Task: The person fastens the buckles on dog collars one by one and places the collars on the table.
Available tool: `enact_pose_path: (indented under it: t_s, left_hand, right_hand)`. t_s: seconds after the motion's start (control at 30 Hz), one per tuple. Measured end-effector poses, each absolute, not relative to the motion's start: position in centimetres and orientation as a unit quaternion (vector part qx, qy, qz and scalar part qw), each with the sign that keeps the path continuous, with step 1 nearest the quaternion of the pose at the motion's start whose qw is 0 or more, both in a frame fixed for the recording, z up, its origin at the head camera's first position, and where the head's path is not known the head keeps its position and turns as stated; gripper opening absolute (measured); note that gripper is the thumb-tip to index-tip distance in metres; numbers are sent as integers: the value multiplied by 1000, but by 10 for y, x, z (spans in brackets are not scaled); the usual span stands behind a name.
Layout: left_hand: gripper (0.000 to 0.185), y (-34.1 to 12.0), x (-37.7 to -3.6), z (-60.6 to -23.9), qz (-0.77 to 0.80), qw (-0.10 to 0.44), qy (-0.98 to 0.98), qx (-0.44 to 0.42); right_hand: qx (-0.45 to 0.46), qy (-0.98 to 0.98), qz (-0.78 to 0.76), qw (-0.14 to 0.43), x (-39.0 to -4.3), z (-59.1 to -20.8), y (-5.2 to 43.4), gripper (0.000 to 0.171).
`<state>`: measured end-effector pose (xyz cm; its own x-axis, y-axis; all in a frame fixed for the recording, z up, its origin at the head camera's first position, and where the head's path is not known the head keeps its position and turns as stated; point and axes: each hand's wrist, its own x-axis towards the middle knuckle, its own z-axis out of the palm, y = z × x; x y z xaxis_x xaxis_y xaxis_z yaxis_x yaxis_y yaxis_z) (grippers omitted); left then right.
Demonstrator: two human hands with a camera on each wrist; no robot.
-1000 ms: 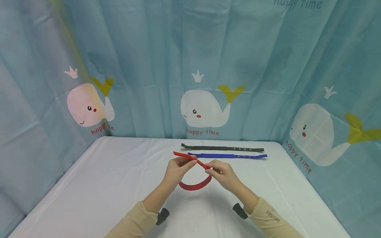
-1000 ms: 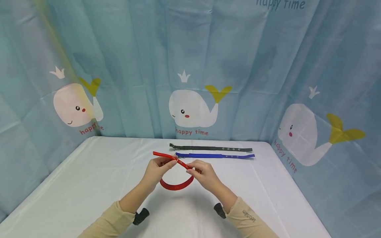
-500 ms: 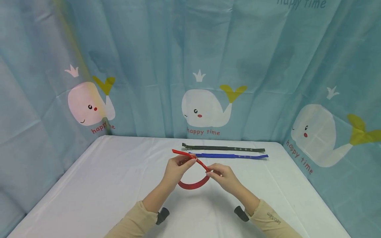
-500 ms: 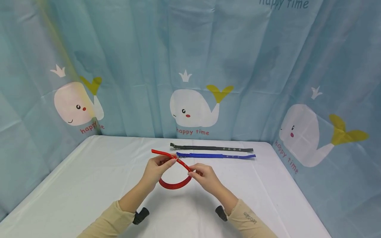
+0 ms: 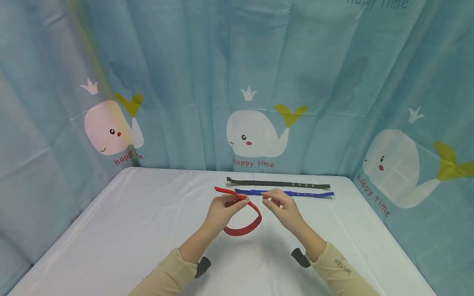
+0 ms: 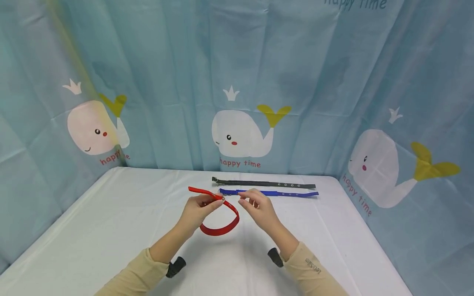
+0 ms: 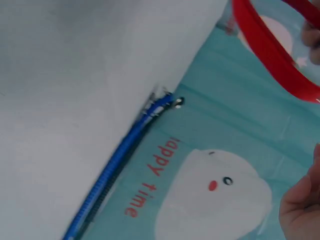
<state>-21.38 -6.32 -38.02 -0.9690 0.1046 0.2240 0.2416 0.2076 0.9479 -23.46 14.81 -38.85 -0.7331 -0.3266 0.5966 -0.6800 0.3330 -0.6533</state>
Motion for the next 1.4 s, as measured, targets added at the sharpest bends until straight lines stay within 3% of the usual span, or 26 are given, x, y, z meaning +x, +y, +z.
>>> enact_pose_path:
  t_s: [0.13,0.5,0.87,1.1,1.4]
  left_hand:
    - [30,-61,-214,-382,-611,27,-781,-127]
    - [24,-50,-213,-388,-597,-34,-779,-188]
    - [20,-53,-212,-391,-565,-42,-798,-207]
    - [23,-52,-212,-394,-558,-40,-805,-197]
    - [36,-61,-205,-394,-572,-13,-813,-109]
  right_hand:
    - [348,-790,460,208,-236,-370,143,23]
    - [413,-801,415,123,-234,-348,124,18]
    - [382,-806,451,38,-233,-349,127,9]
    - [339,-782,522,-22,-232,-347,128,16]
    - [322,-752,575,19,-232,-351,136,13]
